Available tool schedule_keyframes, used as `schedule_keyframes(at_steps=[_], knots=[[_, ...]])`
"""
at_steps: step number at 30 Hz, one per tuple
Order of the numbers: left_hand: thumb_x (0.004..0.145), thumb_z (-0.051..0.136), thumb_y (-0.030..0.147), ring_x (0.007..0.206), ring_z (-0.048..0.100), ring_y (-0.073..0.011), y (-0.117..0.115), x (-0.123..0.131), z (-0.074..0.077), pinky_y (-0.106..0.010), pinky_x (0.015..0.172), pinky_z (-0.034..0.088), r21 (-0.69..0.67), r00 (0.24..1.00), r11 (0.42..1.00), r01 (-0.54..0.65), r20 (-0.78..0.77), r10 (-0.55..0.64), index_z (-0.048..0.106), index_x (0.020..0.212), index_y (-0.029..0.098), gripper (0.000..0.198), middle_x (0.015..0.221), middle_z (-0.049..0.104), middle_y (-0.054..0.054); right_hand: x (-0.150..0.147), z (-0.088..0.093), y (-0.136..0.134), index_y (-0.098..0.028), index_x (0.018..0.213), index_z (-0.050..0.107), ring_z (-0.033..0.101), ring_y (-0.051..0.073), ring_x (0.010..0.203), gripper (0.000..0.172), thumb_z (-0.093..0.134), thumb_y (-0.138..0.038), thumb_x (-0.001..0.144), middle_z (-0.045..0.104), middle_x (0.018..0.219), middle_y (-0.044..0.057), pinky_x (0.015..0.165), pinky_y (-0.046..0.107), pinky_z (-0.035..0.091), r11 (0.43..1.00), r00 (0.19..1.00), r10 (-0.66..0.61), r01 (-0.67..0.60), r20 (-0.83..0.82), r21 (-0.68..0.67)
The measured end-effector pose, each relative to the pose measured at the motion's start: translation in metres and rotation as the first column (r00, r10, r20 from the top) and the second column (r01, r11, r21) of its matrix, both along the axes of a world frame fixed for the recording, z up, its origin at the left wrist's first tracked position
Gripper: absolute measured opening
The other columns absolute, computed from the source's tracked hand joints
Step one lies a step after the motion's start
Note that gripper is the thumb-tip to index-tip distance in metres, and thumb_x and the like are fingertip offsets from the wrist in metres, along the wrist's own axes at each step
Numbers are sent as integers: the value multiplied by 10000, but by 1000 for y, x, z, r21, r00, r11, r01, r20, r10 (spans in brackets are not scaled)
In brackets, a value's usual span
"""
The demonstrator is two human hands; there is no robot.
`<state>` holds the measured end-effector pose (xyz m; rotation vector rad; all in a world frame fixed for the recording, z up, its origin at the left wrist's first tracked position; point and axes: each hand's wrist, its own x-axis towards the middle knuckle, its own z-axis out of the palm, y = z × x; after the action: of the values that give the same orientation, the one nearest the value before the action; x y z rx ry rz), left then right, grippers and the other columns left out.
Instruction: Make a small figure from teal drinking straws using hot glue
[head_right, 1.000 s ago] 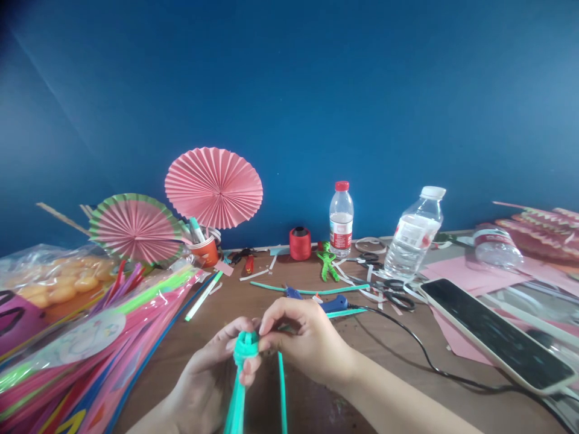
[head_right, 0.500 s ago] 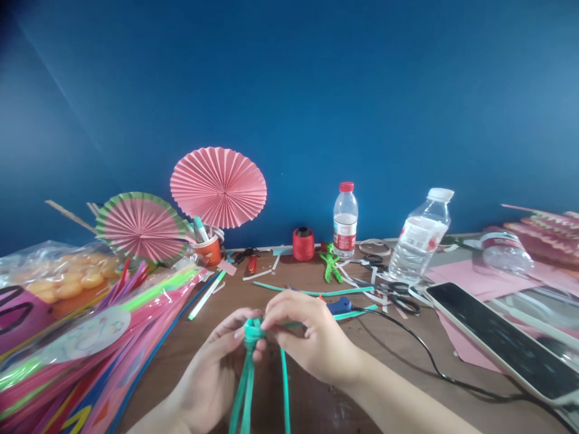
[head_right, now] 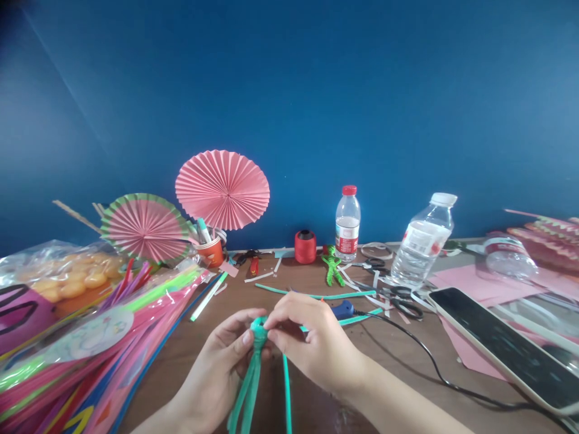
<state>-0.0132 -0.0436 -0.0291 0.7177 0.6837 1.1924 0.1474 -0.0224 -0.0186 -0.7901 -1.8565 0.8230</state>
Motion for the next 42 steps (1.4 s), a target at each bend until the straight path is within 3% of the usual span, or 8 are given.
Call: schedule_keyframes(at_steps=[4,8,15,19,28,42], knots=[[680,689,120,676,651,-166,0,-1,1,-259,617,513,73,999,997,-14,-38,17,589,852,176,207,764,655,-12,3,5,0,-208,800,614,554,114,681,154,577,-66,754,568,778,-4,613,228,458,998,999,19,-17,28,-55],[651,710,124,606,655,-163,-1,0,5,-247,545,509,92,994,995,-42,-99,51,539,743,178,202,740,625,23,10,15,3,-206,780,635,550,108,696,144,615,-69,739,558,783,-6,619,213,450,997,992,73,-71,107,-22],[576,762,163,542,630,-160,1,0,5,-262,503,512,147,987,989,-14,-157,37,561,679,161,226,633,616,23,17,22,6,-185,743,627,531,87,688,148,648,-42,710,539,760,-17,621,186,411,990,961,98,-122,260,77],[581,751,126,560,603,-138,2,-2,5,-261,516,515,216,974,976,-25,-213,72,596,674,155,183,664,615,12,16,24,4,-179,723,615,512,76,653,162,620,-17,718,529,729,-28,599,181,391,991,947,98,-121,306,55],[632,716,155,582,585,-147,0,-5,7,-267,523,501,315,948,949,3,-303,98,641,704,167,104,670,563,10,12,27,1,-180,669,611,488,83,618,140,625,-47,714,523,700,-35,553,193,376,975,970,139,-99,198,-197],[637,705,129,561,581,-142,0,-1,16,-271,533,515,301,939,953,-39,-314,138,659,649,157,55,634,544,10,3,17,0,-172,660,595,510,93,625,104,619,-126,750,526,689,-28,575,201,407,950,981,174,-189,-82,-249]])
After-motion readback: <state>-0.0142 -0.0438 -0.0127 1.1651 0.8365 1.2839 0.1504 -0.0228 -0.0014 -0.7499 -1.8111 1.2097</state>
